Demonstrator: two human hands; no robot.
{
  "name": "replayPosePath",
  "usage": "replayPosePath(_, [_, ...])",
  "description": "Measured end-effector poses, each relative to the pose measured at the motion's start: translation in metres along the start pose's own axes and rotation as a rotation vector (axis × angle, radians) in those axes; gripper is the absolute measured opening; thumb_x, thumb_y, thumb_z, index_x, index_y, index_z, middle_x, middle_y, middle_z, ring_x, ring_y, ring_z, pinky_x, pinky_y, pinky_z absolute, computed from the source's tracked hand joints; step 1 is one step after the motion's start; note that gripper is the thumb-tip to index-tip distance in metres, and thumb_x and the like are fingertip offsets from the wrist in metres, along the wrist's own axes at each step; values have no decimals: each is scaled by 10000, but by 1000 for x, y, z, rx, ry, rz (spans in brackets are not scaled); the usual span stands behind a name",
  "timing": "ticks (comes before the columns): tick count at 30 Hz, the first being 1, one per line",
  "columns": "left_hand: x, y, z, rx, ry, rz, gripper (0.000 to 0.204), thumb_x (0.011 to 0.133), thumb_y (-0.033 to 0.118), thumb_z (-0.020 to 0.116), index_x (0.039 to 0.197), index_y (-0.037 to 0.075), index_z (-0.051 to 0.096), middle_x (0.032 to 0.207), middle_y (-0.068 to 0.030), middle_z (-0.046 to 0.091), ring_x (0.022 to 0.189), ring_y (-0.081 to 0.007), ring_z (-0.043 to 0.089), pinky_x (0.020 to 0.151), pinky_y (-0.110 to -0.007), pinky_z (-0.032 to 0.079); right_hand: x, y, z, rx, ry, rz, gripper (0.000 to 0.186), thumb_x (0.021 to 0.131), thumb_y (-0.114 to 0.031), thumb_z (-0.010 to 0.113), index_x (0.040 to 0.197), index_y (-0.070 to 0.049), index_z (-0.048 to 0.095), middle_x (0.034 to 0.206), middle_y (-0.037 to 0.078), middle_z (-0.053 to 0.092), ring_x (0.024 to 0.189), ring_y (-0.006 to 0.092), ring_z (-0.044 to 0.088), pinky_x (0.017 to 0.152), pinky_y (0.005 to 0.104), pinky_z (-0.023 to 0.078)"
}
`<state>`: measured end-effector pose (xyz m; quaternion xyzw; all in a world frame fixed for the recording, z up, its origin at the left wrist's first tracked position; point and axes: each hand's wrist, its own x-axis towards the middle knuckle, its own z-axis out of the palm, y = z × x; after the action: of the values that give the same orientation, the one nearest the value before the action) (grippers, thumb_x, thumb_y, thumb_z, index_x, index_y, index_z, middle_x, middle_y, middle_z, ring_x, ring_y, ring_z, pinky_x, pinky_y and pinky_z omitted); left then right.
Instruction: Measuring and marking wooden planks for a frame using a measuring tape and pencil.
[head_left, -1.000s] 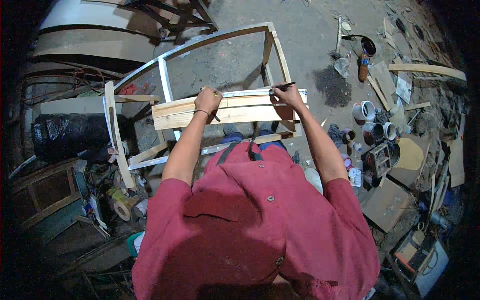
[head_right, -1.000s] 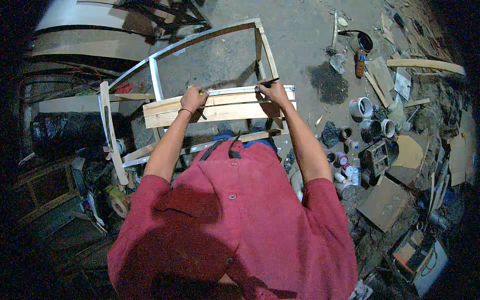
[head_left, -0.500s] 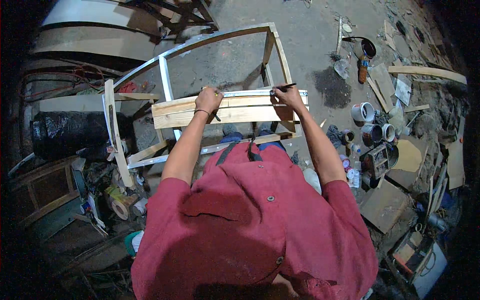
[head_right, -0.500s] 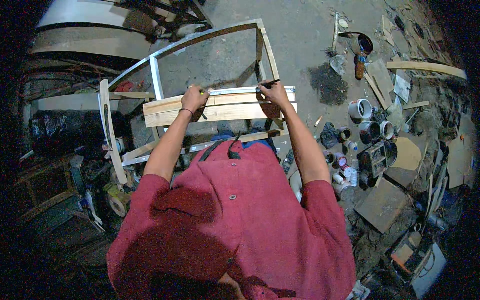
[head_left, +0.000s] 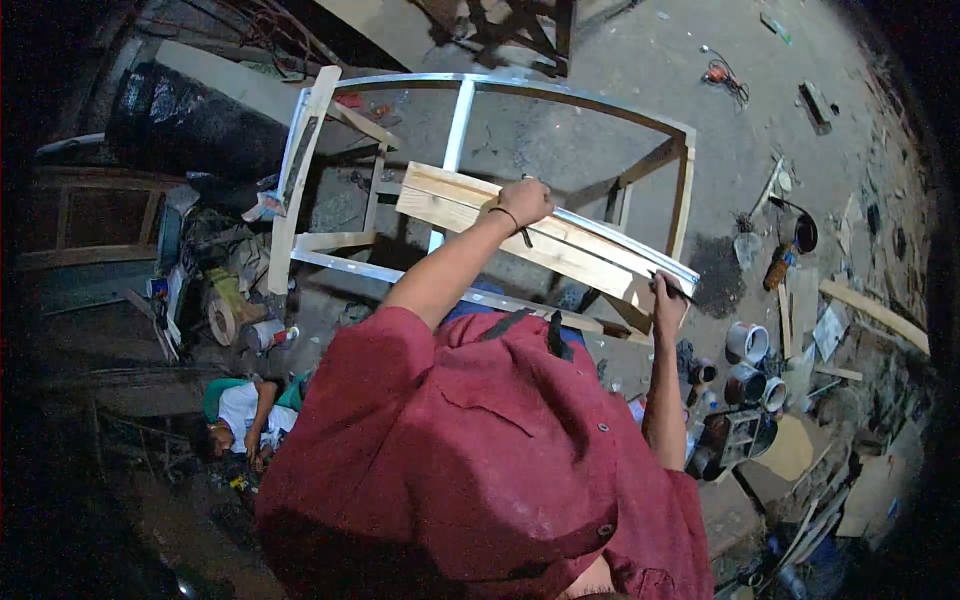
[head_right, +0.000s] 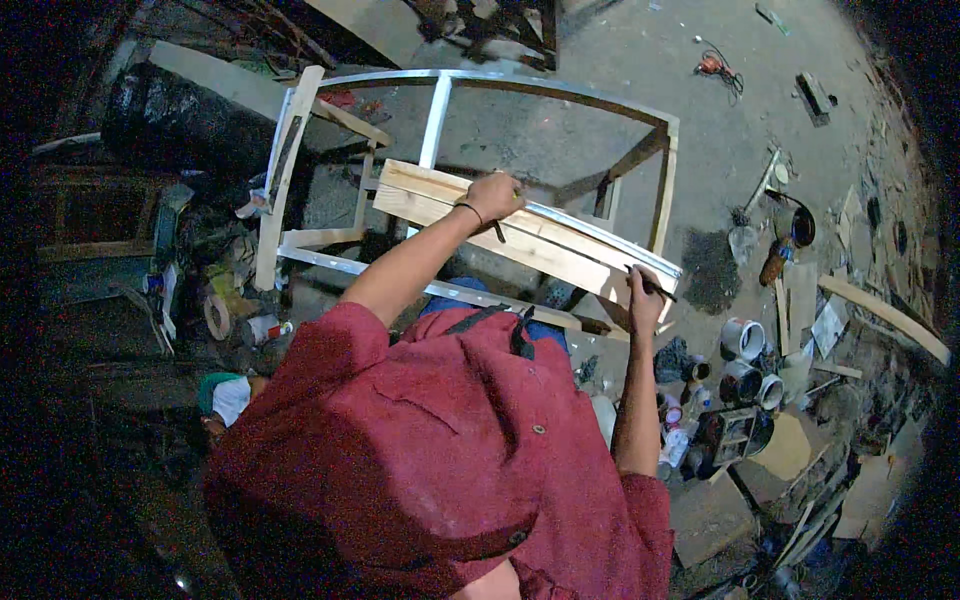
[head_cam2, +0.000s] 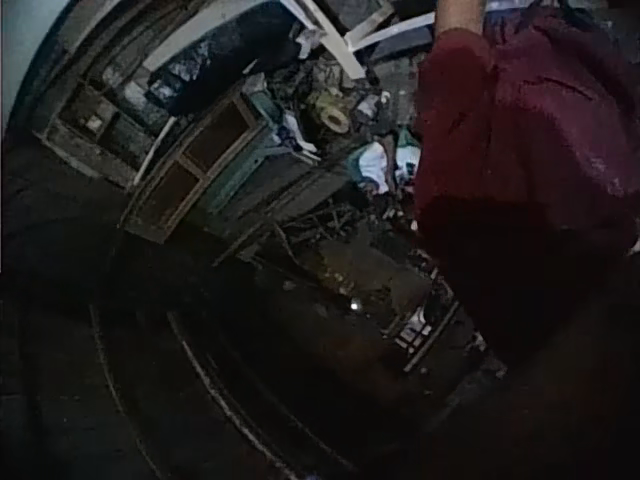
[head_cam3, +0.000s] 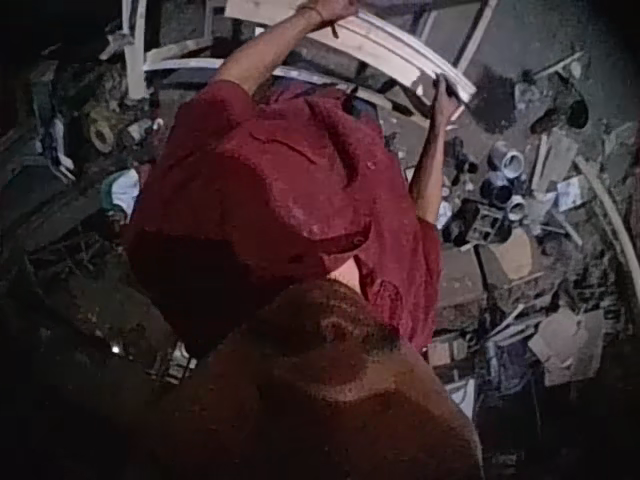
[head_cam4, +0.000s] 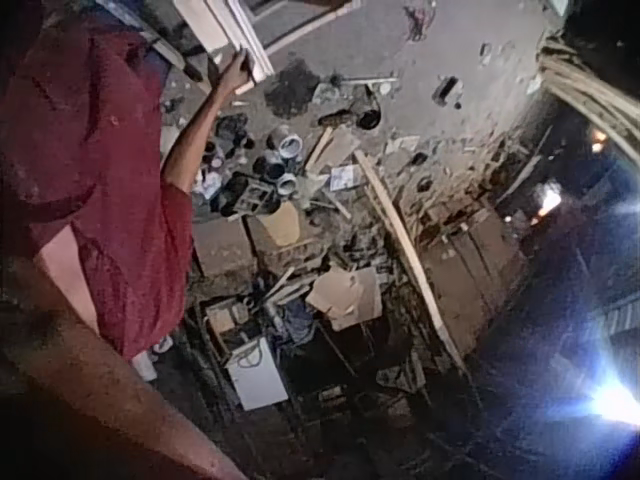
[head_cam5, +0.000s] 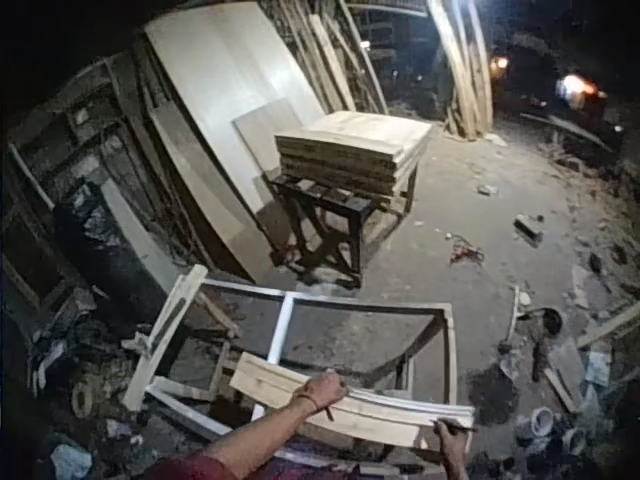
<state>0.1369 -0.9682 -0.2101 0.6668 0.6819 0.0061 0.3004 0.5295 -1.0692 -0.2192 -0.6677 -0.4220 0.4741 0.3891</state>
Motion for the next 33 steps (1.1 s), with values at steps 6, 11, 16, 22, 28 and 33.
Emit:
replayPosePath(6, [-26, -199, -102, 49, 106, -12, 369, 865, 464, 701, 1020, 142, 791, 1023, -194, 734, 963, -403, 710, 834, -503, 570, -21, -12, 53, -46, 17, -11, 261, 982, -214, 713, 1125, 3, 739, 923, 75, 732, 827, 150, 667, 777, 322, 549])
replayPosePath(11, [-39, -313, -150, 107, 46, -157, 291, 854, 416, 708, 1021, 203, 815, 1023, -142, 760, 989, -365, 719, 829, -484, 577, -20, -50, 185, 6, -47, -32, 223, 960, -154, 734, 1112, 7, 752, 1011, 66, 750, 901, 136, 678, 801, 312, 543])
replayPosePath(16, [-34, -325, -140, 59, 89, -98, 282, 848, 390, 695, 1010, 191, 812, 1003, -140, 762, 983, -368, 718, 839, -479, 573, -27, -86, 349, 16, -196, -214, 252, 974, -183, 706, 1125, 18, 727, 935, 88, 760, 898, 156, 699, 841, 308, 542])
replayPosePath(22, [-34, -321, -152, 15, 108, -81, 247, 850, 370, 696, 964, 185, 814, 1004, -132, 762, 965, -364, 721, 807, -483, 575, -25, -107, 457, -134, -389, -243, 266, 965, -205, 717, 1127, 5, 736, 945, 122, 762, 859, 182, 711, 781, 329, 550])
replayPosePath(28, [-32, -324, -152, 35, 37, -89, 286, 853, 438, 709, 974, 198, 807, 1013, -144, 758, 964, -375, 719, 810, -491, 572, -17, -105, 490, -182, -364, -379, 224, 958, -151, 701, 1126, -5, 726, 1024, 134, 722, 959, 225, 689, 869, 344, 526])
replayPosePath(33, [-29, -334, -146, 21, 65, -45, 282, 851, 410, 700, 967, 176, 807, 994, -173, 749, 956, -402, 710, 825, -504, 569, -15, -102, 495, -158, -323, -398, 227, 917, -162, 723, 1087, -12, 738, 913, 171, 702, 854, 312, 685, 782, 380, 527])
